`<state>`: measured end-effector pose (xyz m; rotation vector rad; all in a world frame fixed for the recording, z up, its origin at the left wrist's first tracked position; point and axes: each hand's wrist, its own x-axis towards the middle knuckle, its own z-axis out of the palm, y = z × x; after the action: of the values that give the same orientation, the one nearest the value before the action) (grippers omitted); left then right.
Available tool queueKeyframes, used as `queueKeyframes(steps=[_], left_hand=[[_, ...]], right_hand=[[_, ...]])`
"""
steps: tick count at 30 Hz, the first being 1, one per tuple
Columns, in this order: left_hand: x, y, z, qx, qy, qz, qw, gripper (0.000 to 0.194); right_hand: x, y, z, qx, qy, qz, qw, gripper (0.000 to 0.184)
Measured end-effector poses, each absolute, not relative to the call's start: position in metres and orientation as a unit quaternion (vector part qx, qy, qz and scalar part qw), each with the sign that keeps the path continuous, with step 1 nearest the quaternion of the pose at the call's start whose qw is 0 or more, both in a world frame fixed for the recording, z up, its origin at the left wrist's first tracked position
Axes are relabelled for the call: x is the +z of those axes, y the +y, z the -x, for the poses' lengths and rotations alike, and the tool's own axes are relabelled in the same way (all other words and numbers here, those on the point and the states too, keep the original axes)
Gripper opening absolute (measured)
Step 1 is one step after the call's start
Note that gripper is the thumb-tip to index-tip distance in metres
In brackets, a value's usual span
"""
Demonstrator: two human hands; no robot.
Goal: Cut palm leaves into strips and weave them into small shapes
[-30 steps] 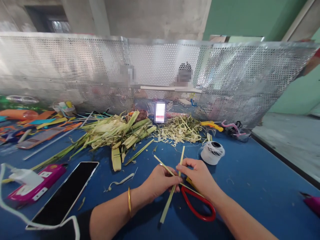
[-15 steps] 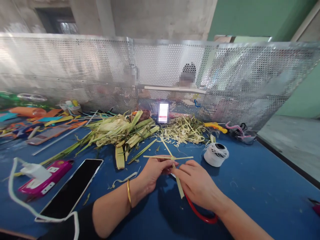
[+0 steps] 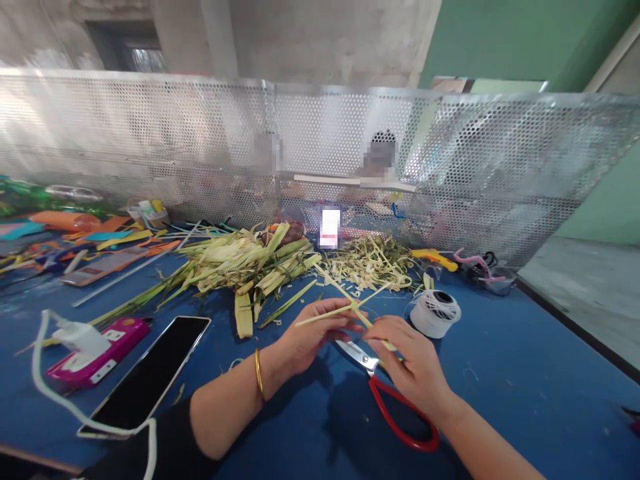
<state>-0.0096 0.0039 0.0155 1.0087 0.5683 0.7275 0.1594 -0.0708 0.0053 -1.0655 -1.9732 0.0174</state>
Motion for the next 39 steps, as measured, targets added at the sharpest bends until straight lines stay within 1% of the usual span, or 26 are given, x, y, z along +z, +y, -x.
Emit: queueKeyframes(steps=[3, 6, 8, 11, 13, 16, 19, 22, 24, 26, 27, 28, 29, 31, 33, 34, 35, 37, 39], left_hand=[[0.018, 0.009, 0.014, 0.288, 0.217, -0.427, 0.829, 0.029], [0.018, 0.009, 0.015, 0.275, 0.218, -0.429, 0.832, 0.032], [0.018, 0.007, 0.014, 0.280, 0.258, -0.459, 0.803, 0.030], [0.017, 0.005, 0.013, 0.269, 0.313, -0.506, 0.757, 0.030], [0.018, 0.005, 0.013, 0.258, 0.316, -0.536, 0.739, 0.033], [0.021, 0.006, 0.016, 0.250, 0.296, -0.543, 0.745, 0.037], [0.021, 0.005, 0.016, 0.248, 0.289, -0.520, 0.765, 0.036], [0.016, 0.003, 0.013, 0.266, 0.314, -0.499, 0.763, 0.032], [0.012, 0.003, 0.011, 0.280, 0.346, -0.487, 0.751, 0.030], [0.010, 0.003, 0.009, 0.298, 0.379, -0.488, 0.727, 0.028], [0.010, 0.002, 0.009, 0.306, 0.391, -0.495, 0.713, 0.027], [0.011, 0.001, 0.008, 0.308, 0.397, -0.505, 0.701, 0.027], [0.012, -0.001, 0.008, 0.301, 0.400, -0.521, 0.691, 0.027], [0.015, -0.007, 0.007, 0.255, 0.383, -0.568, 0.682, 0.025], [0.018, -0.016, 0.006, 0.196, 0.364, -0.622, 0.665, 0.024], [0.019, -0.021, 0.006, 0.163, 0.352, -0.641, 0.662, 0.026], [0.019, -0.026, 0.005, 0.132, 0.341, -0.652, 0.664, 0.030], [0.017, -0.032, 0.004, 0.087, 0.315, -0.656, 0.680, 0.028], [0.014, -0.035, 0.003, 0.054, 0.307, -0.652, 0.691, 0.025]], right_hand=[[0.008, -0.073, -0.161, 0.054, -0.757, 0.438, 0.482, 0.018], [0.008, -0.073, -0.160, 0.065, -0.755, 0.433, 0.488, 0.022], [0.007, -0.072, -0.158, 0.048, -0.779, 0.422, 0.462, 0.021], [0.007, -0.072, -0.156, -0.014, -0.831, 0.392, 0.394, 0.018], [0.007, -0.072, -0.155, -0.061, -0.849, 0.381, 0.360, 0.016], [0.007, -0.073, -0.156, -0.101, -0.850, 0.384, 0.345, 0.017], [0.007, -0.072, -0.156, -0.096, -0.852, 0.389, 0.337, 0.019], [0.006, -0.072, -0.153, -0.066, -0.871, 0.380, 0.304, 0.021], [0.006, -0.074, -0.152, -0.034, -0.886, 0.362, 0.289, 0.027], [0.007, -0.077, -0.154, 0.013, -0.886, 0.337, 0.317, 0.044], [0.008, -0.079, -0.155, 0.038, -0.877, 0.329, 0.348, 0.052], [0.010, -0.081, -0.157, 0.055, -0.861, 0.329, 0.385, 0.055], [0.011, -0.082, -0.158, 0.055, -0.838, 0.341, 0.423, 0.052], [0.013, -0.082, -0.161, 0.004, -0.779, 0.410, 0.475, 0.038], [0.013, -0.078, -0.161, -0.053, -0.727, 0.498, 0.470, 0.026], [0.012, -0.075, -0.160, -0.054, -0.711, 0.534, 0.454, 0.024], [0.010, -0.072, -0.158, -0.025, -0.704, 0.563, 0.433, 0.022], [0.007, -0.067, -0.154, 0.100, -0.695, 0.589, 0.399, 0.018], [0.005, -0.065, -0.149, 0.224, -0.675, 0.585, 0.390, 0.019]])
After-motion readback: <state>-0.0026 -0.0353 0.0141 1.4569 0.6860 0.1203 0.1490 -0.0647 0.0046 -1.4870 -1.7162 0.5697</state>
